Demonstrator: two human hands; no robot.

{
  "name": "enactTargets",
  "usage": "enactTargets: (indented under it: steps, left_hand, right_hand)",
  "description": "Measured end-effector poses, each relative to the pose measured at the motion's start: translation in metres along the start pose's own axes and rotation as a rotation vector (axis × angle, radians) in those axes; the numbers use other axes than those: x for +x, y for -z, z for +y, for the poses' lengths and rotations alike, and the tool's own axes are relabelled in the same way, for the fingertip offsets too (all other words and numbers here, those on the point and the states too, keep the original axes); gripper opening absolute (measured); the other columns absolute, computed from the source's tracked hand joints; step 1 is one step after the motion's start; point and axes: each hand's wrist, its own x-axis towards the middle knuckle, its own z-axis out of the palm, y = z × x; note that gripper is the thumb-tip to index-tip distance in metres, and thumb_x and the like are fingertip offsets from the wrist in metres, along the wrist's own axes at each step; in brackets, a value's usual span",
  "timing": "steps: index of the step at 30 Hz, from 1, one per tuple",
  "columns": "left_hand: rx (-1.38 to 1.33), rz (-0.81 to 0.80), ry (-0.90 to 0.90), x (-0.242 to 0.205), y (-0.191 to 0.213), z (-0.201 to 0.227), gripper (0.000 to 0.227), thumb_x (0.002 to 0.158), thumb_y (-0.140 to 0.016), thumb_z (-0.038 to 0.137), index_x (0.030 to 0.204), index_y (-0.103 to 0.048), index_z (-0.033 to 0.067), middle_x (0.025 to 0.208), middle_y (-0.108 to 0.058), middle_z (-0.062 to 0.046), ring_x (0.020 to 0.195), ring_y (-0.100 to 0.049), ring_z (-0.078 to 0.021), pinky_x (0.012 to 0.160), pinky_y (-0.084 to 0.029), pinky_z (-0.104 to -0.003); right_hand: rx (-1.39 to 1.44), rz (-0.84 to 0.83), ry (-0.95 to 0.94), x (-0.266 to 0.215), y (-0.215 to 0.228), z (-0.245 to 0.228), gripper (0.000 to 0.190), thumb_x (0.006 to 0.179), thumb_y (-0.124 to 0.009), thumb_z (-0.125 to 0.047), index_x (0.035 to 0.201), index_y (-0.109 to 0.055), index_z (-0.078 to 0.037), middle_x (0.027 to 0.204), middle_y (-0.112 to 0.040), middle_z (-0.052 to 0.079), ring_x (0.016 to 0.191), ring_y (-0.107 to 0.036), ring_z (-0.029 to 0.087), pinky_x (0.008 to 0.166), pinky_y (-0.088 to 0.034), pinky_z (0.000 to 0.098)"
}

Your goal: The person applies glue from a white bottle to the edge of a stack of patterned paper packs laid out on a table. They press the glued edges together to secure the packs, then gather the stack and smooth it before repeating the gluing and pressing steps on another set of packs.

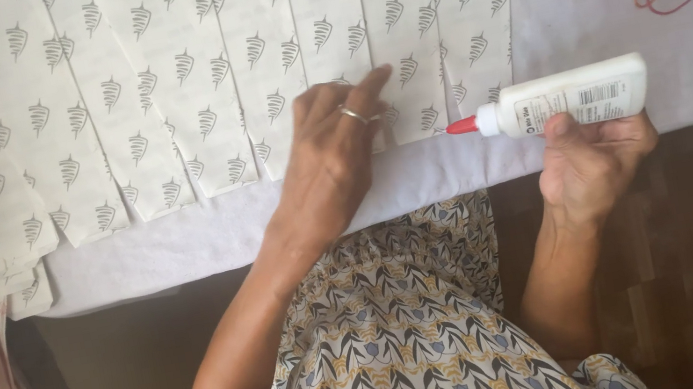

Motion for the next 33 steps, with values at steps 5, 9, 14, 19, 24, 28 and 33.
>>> enactTargets:
  steps: [5, 9, 14, 19, 24, 28, 33]
  left_hand:
    - [0.109, -0.050, 0.032, -0.015, 0.024, -0.008, 0.056, 0.095, -0.071, -0.010, 0.143, -0.044, 0.0004, 0.102, -0.073, -0.010, 0.091, -0.059, -0.0280, 0.103, -0.042, -0.045]
    - [0.108, -0.049, 0.136, -0.013, 0.030, 0.003, 0.070, 0.070, -0.086, -0.006, 0.136, -0.060, -0.0025, 0.095, -0.078, -0.016, 0.095, -0.072, -0.0300, 0.108, -0.042, -0.052]
    - [0.079, -0.106, 0.163, -0.018, 0.032, 0.000, 0.086, 0.062, -0.091, -0.004, 0.140, -0.055, -0.0038, 0.104, -0.078, -0.018, 0.101, -0.072, -0.0324, 0.113, -0.037, -0.056]
    - [0.094, -0.087, 0.188, -0.021, 0.026, -0.005, 0.087, 0.062, -0.092, 0.000, 0.141, -0.055, -0.0008, 0.103, -0.079, -0.014, 0.101, -0.073, -0.0290, 0.115, -0.038, -0.053]
    - [0.074, -0.064, 0.192, -0.021, 0.030, -0.001, 0.080, 0.067, -0.090, 0.000, 0.139, -0.056, -0.0013, 0.102, -0.078, -0.014, 0.099, -0.073, -0.0288, 0.114, -0.038, -0.053]
    - [0.074, -0.007, 0.198, -0.021, 0.023, -0.006, 0.071, 0.072, -0.085, -0.004, 0.137, -0.057, -0.0022, 0.098, -0.079, -0.014, 0.095, -0.073, -0.0286, 0.112, -0.041, -0.052]
    - [0.070, 0.023, 0.196, -0.018, 0.022, -0.005, 0.065, 0.073, -0.084, -0.007, 0.133, -0.060, -0.0032, 0.094, -0.079, -0.014, 0.090, -0.074, -0.0285, 0.110, -0.043, -0.052]
  right_hand:
    - [0.045, -0.191, 0.062, -0.011, -0.043, 0.000, 0.041, 0.077, -0.088, -0.001, 0.114, -0.069, 0.000, 0.111, -0.074, 0.014, 0.100, -0.073, 0.025, 0.087, -0.067, 0.0441]
    - [0.003, -0.266, 0.154, -0.015, -0.046, 0.029, 0.060, 0.072, -0.083, 0.013, 0.126, -0.061, 0.001, 0.123, -0.068, 0.025, 0.126, -0.060, 0.034, 0.113, -0.052, 0.0541]
    - [-0.046, -0.417, 0.085, -0.026, -0.066, 0.021, 0.049, 0.076, -0.082, 0.011, 0.120, -0.063, -0.001, 0.116, -0.071, 0.023, 0.119, -0.067, 0.033, 0.106, -0.056, 0.0500]
    - [0.002, -0.502, 0.104, -0.032, -0.083, 0.025, 0.045, 0.079, -0.080, 0.012, 0.120, -0.064, -0.002, 0.114, -0.071, 0.024, 0.117, -0.068, 0.035, 0.109, -0.053, 0.0547]
    - [-0.081, -0.433, 0.125, -0.020, -0.058, 0.021, 0.051, 0.077, -0.082, 0.011, 0.122, -0.063, -0.001, 0.115, -0.071, 0.024, 0.114, -0.069, 0.034, 0.107, -0.055, 0.0510]
    - [-0.098, -0.315, 0.146, -0.011, -0.040, 0.021, 0.055, 0.075, -0.084, 0.009, 0.124, -0.061, 0.000, 0.119, -0.070, 0.020, 0.121, -0.066, 0.029, 0.110, -0.057, 0.0458]
    - [-0.093, -0.293, 0.155, -0.022, -0.061, 0.022, 0.058, 0.070, -0.087, 0.009, 0.122, -0.062, 0.000, 0.117, -0.071, 0.022, 0.120, -0.066, 0.029, 0.109, -0.057, 0.0481]
